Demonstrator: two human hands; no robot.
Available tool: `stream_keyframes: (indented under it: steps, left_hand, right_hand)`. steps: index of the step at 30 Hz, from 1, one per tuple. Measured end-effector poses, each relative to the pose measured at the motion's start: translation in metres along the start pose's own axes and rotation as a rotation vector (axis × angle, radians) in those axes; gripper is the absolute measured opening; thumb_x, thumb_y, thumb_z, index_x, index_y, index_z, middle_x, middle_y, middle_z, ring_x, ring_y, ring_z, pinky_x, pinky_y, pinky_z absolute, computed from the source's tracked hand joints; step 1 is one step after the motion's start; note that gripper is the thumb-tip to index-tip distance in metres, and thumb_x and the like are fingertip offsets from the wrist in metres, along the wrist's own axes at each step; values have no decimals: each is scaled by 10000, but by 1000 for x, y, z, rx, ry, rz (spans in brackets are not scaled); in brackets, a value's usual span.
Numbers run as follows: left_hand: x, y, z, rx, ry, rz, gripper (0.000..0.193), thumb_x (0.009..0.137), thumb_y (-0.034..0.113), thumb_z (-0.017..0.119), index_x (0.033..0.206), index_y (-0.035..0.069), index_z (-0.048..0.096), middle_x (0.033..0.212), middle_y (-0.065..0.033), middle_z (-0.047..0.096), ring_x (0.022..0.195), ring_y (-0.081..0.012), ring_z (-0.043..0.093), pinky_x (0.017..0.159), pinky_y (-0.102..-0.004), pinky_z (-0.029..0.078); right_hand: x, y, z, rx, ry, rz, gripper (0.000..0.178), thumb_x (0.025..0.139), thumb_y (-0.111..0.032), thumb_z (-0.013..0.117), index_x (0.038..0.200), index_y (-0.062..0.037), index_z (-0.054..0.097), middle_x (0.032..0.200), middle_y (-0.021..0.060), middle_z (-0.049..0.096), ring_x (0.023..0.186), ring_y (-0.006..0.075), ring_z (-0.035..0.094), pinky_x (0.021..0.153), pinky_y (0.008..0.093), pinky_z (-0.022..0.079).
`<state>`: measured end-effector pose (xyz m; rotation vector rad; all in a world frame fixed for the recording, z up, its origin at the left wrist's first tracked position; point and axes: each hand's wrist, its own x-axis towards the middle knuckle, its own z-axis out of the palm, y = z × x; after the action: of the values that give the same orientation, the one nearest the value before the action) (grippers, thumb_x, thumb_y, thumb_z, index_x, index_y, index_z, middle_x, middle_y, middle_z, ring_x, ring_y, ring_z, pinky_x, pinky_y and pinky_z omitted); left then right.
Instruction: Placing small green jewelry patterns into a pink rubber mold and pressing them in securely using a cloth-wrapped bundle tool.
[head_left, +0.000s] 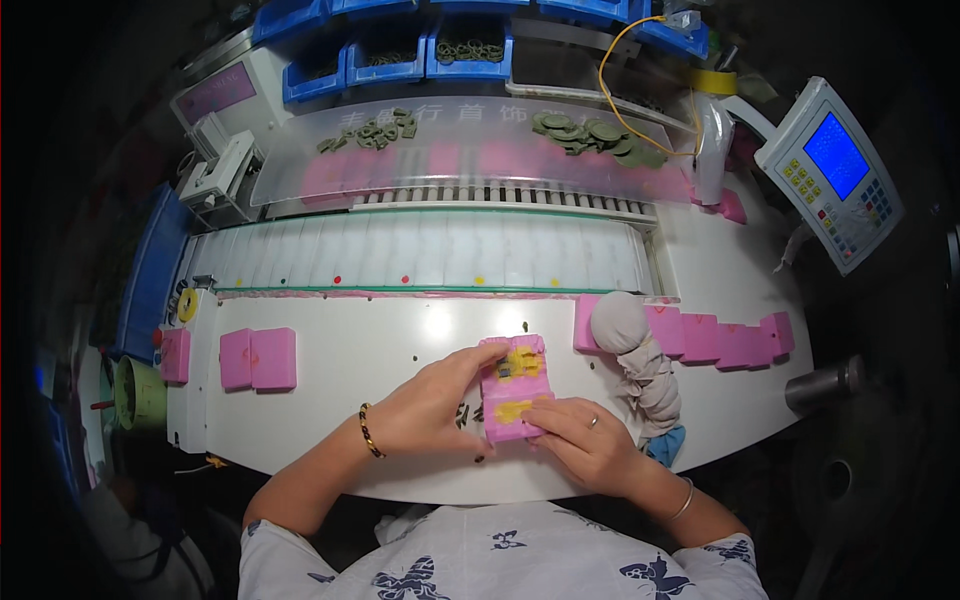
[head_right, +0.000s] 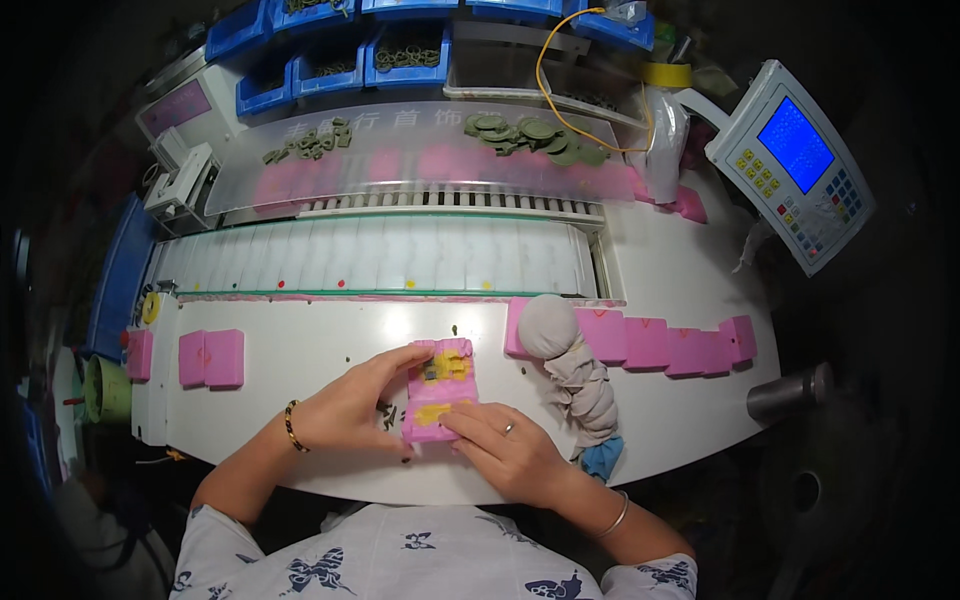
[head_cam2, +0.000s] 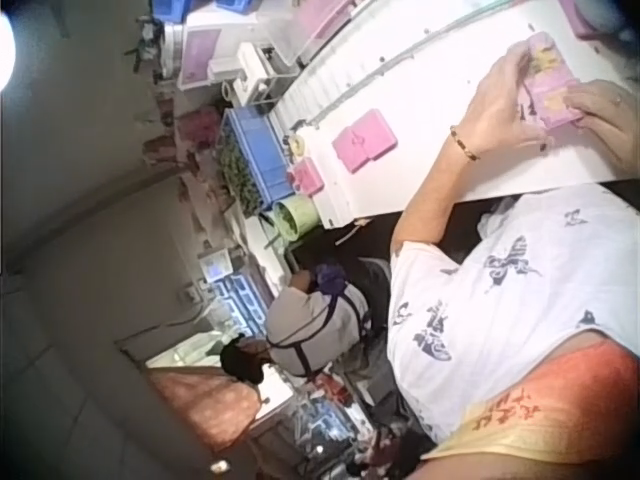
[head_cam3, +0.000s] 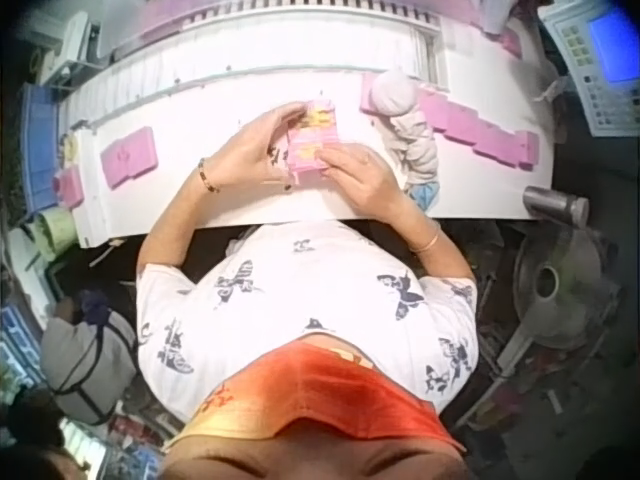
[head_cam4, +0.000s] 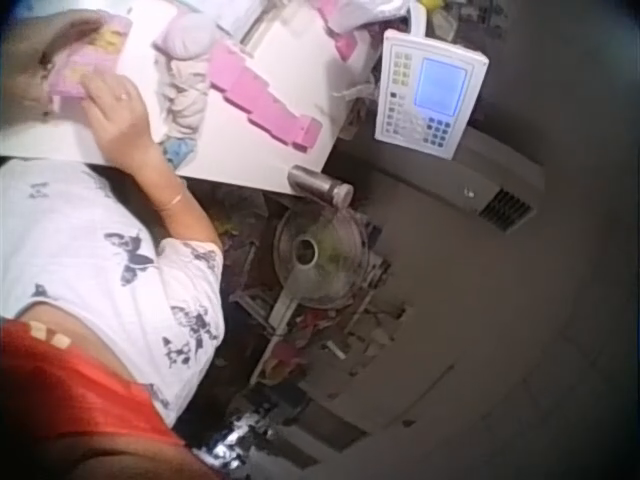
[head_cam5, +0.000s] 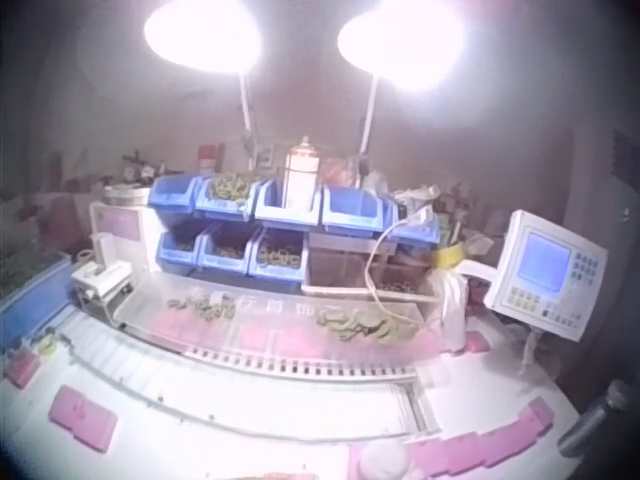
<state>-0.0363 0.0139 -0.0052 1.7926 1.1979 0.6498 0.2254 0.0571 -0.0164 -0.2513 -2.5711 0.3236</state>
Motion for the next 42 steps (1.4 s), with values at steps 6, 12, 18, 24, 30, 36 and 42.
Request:
stream_keyframes:
  steps: [6,12,18,24,30,36,42]
  left_hand:
    - [0,-17,14,-9,75,33,1169,615,285,931,1514,10,237,1448,-244,401,1369,-338,401,1133,-403,346]
    - [1,2,22,287,115,-40,1152,643,446,885,1498,-6,258,1412,-240,416,1334,-386,381,1126,-470,295]
    - [-4,-3,26,257,200,-2,1129,648,399,886,1492,-13,260,1423,-251,398,1340,-408,374,1120,-458,324]
    - [-13,-2,23,256,248,-54,1053,719,383,824,1485,-53,247,1456,-262,377,1396,-408,324,1148,-448,315]
    - [-15,-5,21,265,266,-22,1058,722,374,817,1496,-39,226,1472,-266,363,1404,-405,326,1151,-451,320]
    - [-14,-12,21,220,257,-17,1125,706,416,837,1509,-40,194,1468,-268,365,1398,-398,340,1144,-443,332]
    - [-16,-13,19,220,279,37,1250,660,386,897,1525,-66,117,1484,-255,375,1375,-380,381,1140,-427,330]
  right_hand:
    - [-20,-14,-5,259,-144,156,153,840,-78,689,966,-3,647,1151,148,659,1083,300,652,918,383,521]
    - [0,2,-19,390,100,514,115,863,-10,651,973,0,619,927,146,644,836,288,649,723,360,518]
    - [11,17,17,-90,37,628,212,845,-79,692,1042,-49,620,835,118,609,710,269,623,638,380,504]
    - [19,15,-2,-242,103,485,314,809,-120,728,1109,-79,644,997,93,616,854,276,621,719,390,508]
    - [8,39,-59,-292,6,623,782,729,-102,778,1442,-77,459,1275,168,563,1192,358,518,1008,425,411]
    - [13,44,-57,-259,-24,527,828,682,-13,745,1455,-114,467,1309,188,566,1120,362,569,958,435,463]
    - [63,21,-33,-546,132,184,692,730,-57,678,1403,-148,546,1276,178,611,959,275,628,856,388,493]
